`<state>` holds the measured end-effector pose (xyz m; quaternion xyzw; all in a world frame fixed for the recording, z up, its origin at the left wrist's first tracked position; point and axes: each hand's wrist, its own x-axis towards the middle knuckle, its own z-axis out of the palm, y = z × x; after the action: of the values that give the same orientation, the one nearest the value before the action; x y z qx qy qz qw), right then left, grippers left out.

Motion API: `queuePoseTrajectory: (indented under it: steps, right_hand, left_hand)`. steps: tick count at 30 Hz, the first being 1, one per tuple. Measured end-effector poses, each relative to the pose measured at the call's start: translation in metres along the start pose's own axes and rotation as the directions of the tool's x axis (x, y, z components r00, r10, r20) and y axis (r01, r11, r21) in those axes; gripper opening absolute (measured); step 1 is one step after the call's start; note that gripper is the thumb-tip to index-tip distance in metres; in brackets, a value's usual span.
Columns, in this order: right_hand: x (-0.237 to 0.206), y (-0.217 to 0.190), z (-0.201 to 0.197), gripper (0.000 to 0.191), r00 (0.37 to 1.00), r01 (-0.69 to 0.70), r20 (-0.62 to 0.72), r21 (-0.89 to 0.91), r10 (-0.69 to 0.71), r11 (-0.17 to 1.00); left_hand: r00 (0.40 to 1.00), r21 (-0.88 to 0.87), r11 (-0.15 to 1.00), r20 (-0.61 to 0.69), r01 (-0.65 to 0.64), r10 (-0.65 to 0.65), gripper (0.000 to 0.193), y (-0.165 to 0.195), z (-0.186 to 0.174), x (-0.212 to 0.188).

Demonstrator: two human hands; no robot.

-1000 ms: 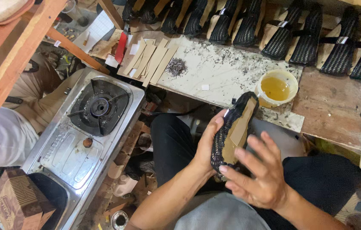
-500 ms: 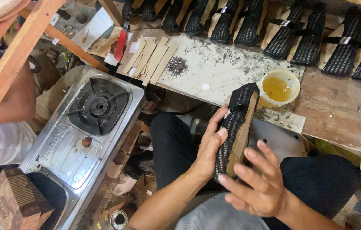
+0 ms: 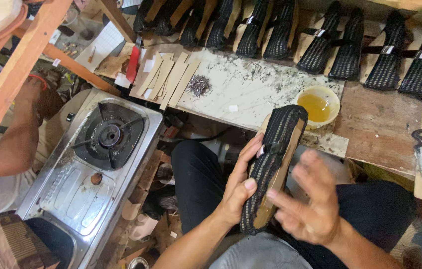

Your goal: The person sits on the floor at a workbench holding a black woven shoe upper and presses and rubs a flat cardboard stiffener strip against its inner sole area, occasionally dipping fingers into a bowl of yellow liquid. They place the finished upper on an overhead shelf, take another upper, pick a new cardboard strip, and begin pressing it onto that shoe.

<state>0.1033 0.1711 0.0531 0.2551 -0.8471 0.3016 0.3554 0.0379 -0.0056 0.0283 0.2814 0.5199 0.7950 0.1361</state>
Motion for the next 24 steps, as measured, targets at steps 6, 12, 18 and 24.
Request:
queuePoseTrajectory:
  steps: [6,12,18,24]
  right_hand:
    - [0.004,0.007,-0.002,0.027,0.968,-0.236,-0.100,-0.076,0.228,0.969]
    - [0.012,0.020,-0.002,0.034,0.982,-0.181,-0.063,-0.071,0.176,0.981]
    - [0.010,0.052,-0.029,0.079,0.966,-0.231,0.126,0.042,0.224,0.972]
    - [-0.014,0.058,-0.026,0.113,0.825,-0.544,0.322,0.231,0.464,0.807]
  left_hand:
    - [0.998,-0.043,0.999,0.058,0.016,-0.013,0.081,0.002,-0.004,-0.005]
    - [0.997,-0.014,0.999,0.068,0.033,-0.032,0.084,-0.005,-0.013,-0.011]
    - [0.955,-0.424,0.856,0.106,0.294,-0.275,0.094,-0.011,-0.037,-0.002]
    - [0.944,-0.794,0.510,0.288,0.330,-0.162,0.103,0.002,-0.059,-0.007]
